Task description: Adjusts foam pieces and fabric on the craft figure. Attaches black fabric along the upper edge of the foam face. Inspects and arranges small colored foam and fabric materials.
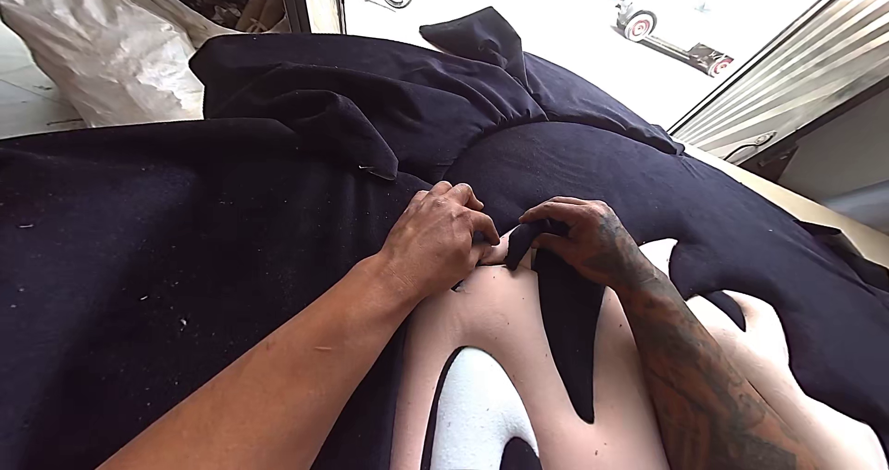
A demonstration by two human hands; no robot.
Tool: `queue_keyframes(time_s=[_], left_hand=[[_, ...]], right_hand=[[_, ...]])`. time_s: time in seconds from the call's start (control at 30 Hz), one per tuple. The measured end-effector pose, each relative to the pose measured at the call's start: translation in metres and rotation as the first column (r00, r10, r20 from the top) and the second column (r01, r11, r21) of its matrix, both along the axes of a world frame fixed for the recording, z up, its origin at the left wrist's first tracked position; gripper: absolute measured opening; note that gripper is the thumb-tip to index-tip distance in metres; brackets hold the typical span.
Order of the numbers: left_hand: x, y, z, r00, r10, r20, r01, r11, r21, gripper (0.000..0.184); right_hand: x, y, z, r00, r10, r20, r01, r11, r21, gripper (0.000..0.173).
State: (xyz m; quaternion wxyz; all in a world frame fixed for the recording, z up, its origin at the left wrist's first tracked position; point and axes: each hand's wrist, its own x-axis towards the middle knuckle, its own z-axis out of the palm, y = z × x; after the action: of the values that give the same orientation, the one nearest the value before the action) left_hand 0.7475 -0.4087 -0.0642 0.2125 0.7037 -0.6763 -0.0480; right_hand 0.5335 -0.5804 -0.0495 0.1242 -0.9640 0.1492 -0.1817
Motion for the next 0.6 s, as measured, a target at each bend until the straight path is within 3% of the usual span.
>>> queue_keyframes(time_s=[0.4,0.6], left_hand=[[-0.014,0.001,0.000,0.987,0.033,0.155,-0.033,0.999,0.000,0.025],[-0.015,0.001,-0.001,0.987,0.051,0.150,-0.052,0.999,0.001,0.021]], right_hand=[[-0.005,-0.006,0.008,1.000,-0.010,0.012,0.010,1.000,-0.007,0.025],[-0.031,-0.024,0.024,0.993,-0.107,0.057,0.115,0.979,-0.169,0.026]])
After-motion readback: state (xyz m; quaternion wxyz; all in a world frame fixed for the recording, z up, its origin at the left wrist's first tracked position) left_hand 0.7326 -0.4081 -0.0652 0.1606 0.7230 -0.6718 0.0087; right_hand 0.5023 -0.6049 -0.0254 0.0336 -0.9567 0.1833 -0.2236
